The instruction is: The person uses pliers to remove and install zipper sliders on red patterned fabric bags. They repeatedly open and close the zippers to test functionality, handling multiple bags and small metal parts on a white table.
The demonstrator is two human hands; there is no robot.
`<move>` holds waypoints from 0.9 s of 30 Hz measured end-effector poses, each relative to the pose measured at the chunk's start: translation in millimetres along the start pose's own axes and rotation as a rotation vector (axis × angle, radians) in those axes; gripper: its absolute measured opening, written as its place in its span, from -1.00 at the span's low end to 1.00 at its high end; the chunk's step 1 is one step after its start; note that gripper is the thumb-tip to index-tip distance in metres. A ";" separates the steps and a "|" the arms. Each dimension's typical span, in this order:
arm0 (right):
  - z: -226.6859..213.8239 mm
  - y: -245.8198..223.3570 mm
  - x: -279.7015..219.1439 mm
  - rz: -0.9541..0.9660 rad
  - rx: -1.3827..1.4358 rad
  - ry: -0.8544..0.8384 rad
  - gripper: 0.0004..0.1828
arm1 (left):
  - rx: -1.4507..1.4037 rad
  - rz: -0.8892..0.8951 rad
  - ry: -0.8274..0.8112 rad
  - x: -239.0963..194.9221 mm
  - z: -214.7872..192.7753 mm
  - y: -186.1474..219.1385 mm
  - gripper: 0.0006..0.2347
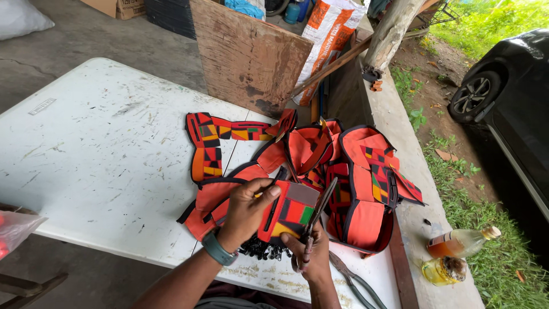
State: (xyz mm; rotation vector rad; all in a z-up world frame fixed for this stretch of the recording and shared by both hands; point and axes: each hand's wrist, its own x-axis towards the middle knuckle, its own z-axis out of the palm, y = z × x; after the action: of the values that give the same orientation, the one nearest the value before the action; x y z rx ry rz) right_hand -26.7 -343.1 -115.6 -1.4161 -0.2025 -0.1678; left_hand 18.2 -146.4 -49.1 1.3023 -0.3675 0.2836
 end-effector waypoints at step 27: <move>-68.7 -49.3 -107.3 0.584 -0.500 0.152 -0.49 | 0.590 -0.063 -1.021 14.4 87.1 14.0 -0.75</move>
State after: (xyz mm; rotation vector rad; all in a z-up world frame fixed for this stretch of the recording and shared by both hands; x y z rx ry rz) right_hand -139.8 -418.8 -103.6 -1.8890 0.4072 0.1696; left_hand 16.5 -227.5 -11.4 1.9807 -1.1593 -0.3960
